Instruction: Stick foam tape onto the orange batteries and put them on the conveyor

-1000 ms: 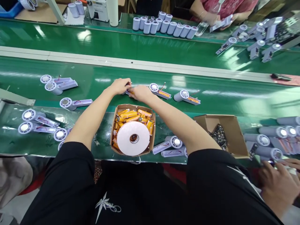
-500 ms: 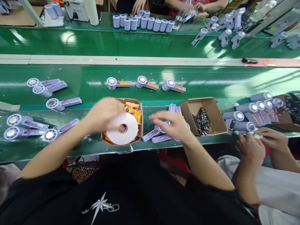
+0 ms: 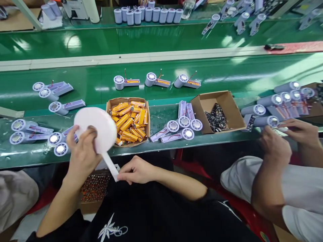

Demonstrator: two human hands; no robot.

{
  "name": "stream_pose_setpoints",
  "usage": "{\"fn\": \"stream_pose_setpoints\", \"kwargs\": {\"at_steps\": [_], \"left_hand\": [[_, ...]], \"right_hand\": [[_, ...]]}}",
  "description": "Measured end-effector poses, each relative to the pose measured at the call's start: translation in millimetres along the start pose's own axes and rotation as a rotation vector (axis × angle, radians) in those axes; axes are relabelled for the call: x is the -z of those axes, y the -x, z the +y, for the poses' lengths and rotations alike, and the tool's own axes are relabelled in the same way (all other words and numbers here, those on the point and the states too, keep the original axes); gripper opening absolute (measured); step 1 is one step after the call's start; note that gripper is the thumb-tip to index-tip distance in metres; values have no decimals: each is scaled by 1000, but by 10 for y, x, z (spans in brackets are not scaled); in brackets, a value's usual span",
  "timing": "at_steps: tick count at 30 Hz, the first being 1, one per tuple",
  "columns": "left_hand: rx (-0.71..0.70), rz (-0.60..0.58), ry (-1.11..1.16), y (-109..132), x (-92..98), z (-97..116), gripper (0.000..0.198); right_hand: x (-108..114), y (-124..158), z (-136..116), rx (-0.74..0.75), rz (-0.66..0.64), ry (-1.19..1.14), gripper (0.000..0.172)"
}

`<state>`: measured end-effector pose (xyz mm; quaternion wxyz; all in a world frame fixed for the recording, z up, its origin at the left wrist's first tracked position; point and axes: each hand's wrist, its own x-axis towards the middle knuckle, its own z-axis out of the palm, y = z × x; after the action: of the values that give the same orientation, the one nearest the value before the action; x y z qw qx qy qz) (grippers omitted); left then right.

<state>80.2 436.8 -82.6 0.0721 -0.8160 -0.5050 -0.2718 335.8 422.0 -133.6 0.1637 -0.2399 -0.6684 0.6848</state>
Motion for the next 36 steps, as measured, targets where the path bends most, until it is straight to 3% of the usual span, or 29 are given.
{"fn": "stream_pose_setpoints", "kwargs": {"at_steps": [2, 3, 7, 8, 10, 12, 14, 16, 19, 22, 24, 30, 33, 36], "left_hand": [[86, 29, -15, 93, 45, -79, 80], [110, 27, -18, 128, 65, -107, 81], [87, 30, -40, 179, 69, -83, 82], [71, 33, -45, 171, 44, -53, 82], [37, 26, -46, 143, -28, 8, 82], [7, 2, -53, 110, -108, 50, 78], [-24, -18, -72, 87, -165, 71, 73], [-55, -26, -106, 73, -183, 81, 70], [-101, -40, -159, 46, -150, 100, 69], [-164, -99, -189, -25, -100, 110, 68], [-202, -115, -195, -87, -90, 101, 68], [-174, -13, -211, -63, -246, 235, 62], [-176, -32, -121, 4, -342, 446, 54], [-161, -175, -24, -158, -365, 445, 61]], "right_hand": [[184, -46, -23, 35, -66, 273, 30], [342, -61, -51, 37, -1, 400, 25], [1126, -154, -188, -64, 669, 716, 35], [1281, -192, -197, -105, 793, 776, 39], [1471, -268, -166, -127, 887, 834, 43], [1506, -313, -105, -19, 896, 730, 35], [1444, -289, -86, 161, 930, 468, 28], [1359, -193, -163, 278, 973, 199, 35], [1287, -9, -429, 242, 893, 88, 51], [1265, 52, -655, 110, 696, 199, 51], [1221, -2, -666, 57, 655, 166, 50], [1023, -150, -252, 109, 862, -286, 60], [1263, -4, -268, 242, 998, -372, 57], [1655, 149, -463, 540, 1240, -352, 53]]}}
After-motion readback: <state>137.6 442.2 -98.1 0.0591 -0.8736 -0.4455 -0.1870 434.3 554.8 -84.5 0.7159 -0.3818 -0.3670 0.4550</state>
